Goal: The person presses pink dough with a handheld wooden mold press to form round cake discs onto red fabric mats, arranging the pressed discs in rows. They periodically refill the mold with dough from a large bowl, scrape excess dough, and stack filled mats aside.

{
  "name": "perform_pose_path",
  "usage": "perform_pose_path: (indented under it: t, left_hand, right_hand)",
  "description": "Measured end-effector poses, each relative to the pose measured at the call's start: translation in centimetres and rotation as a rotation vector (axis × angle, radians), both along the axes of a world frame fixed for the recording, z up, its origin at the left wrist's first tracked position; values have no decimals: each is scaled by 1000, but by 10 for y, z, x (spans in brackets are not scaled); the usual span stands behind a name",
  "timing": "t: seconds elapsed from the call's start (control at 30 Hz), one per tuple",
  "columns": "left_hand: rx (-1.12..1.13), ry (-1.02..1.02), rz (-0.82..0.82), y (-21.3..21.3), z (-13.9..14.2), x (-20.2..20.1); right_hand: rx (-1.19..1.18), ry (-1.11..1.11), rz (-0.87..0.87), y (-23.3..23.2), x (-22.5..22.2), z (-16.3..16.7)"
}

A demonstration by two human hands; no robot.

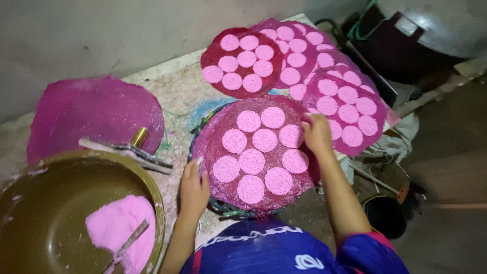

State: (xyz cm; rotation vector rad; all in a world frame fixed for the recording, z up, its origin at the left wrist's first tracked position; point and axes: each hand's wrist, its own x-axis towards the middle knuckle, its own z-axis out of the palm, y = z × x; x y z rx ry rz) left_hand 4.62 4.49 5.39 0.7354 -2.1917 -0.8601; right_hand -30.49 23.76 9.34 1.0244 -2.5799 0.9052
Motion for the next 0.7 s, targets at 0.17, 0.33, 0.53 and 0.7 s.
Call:
perform_pose_path:
  t: [0.17, 0.33, 0.53, 0.7]
  left_hand:
    - [40, -302, 74, -29, -28, -39]
    - [128, -350, 148, -45, -39, -60]
    - [12, -255, 203, -51, -5, -74]
    - [-108, -265, 116, -84, 68, -90]
  right_hand:
    - [76, -150, -35, 15, -22, -26]
    - [-65, -95, 58, 13, -28, -40]
    - [-142, -78, 166, -9, -6, -6]
    - [-200, -144, 307, -47, -7, 68]
